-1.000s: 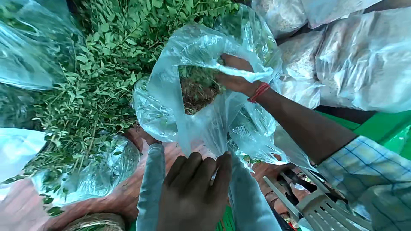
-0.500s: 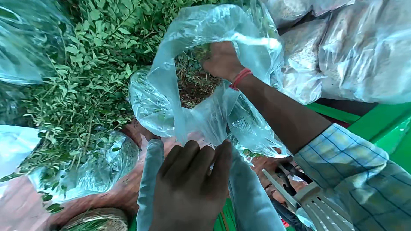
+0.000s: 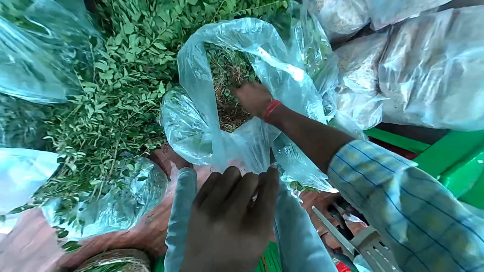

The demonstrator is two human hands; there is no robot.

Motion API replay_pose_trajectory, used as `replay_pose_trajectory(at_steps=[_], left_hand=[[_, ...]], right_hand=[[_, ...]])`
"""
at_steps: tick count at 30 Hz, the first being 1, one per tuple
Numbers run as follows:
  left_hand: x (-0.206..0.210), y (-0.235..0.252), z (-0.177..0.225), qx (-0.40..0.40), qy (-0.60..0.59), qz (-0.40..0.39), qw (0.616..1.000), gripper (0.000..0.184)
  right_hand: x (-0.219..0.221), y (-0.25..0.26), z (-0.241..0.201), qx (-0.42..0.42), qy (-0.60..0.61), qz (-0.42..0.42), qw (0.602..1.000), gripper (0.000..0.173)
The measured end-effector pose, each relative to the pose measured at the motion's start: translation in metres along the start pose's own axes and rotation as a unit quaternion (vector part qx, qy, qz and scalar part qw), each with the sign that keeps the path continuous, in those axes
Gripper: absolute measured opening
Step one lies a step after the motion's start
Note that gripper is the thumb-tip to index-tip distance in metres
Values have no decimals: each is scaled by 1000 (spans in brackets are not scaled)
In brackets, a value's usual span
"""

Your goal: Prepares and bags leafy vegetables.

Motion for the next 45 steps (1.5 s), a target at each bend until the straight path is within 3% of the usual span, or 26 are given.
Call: replay_pose_trajectory(at_steps=[1,4,6,8,10,11,12,14,16,18,21,23,25,26,28,31,34,38,41,45], left_hand=[[0,0,-1,-1,-4,2,1000,27],[0,-3,-6,-19,-20,11,1000,33],[-2,-5,-7,-47,-57,8,997,36],[-5,-4,-8,-92,-118,-9,989,37],[-6,-6,-9,-140,-188,-23,972,46],[-5,-8,-10,-168,-228,-33,959,49],[-3,-9,-11,-197,-275,-45,940,51],[4,-10,-14,-256,-395,-71,880,55],[9,-10,-13,-312,-492,-88,808,58],[15,-9,-9,-377,-552,-70,740,56],[25,-9,-5,-478,-592,16,648,30],[27,-12,-3,-536,-594,65,596,21],[27,-15,-3,-547,-590,94,587,18],[27,-17,-4,-544,-587,105,591,15],[27,-22,-5,-539,-573,122,606,15],[28,-29,-6,-518,-581,140,612,20],[28,-38,-2,-500,-595,149,611,19],[22,-42,-4,-487,-628,141,590,20],[23,-43,-9,-482,-664,157,549,11],[29,-35,-12,-468,-680,184,533,13]], right_hand=[[-9,0,3,4,19,9,1000,31],[-47,-11,21,66,151,115,980,28],[-65,-37,32,104,285,132,944,40],[-68,-64,40,126,496,139,848,44],[-63,-91,31,127,700,130,691,42],[-61,-105,22,118,746,117,645,38],[-58,-119,13,100,762,114,629,35],[-51,-145,-6,42,747,140,649,28],[-45,-173,-27,-33,666,189,721,24],[-35,-193,-42,-116,593,244,759,31],[-37,-213,-58,-210,512,230,800,25],[-50,-217,-56,-239,521,184,799,20],[-62,-209,-42,-215,554,167,787,17],[-65,-196,-34,-185,543,177,800,21],[-65,-154,-23,-94,448,180,871,23],[-52,-60,-19,38,313,82,946,25],[-27,21,-21,179,303,41,935,51],[5,77,-16,292,308,102,900,45],[1,53,-8,299,382,128,865,55],[-27,-25,16,137,446,196,863,48]])
Point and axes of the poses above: each hand's wrist, its own y-axis towards the middle knuckle, its own x-axis out of the palm, z = x × y, the point moved 3 cm from there along y, towards the middle knuckle, and after that the axes turned 5 degrees about y, right-handed, at the moved point
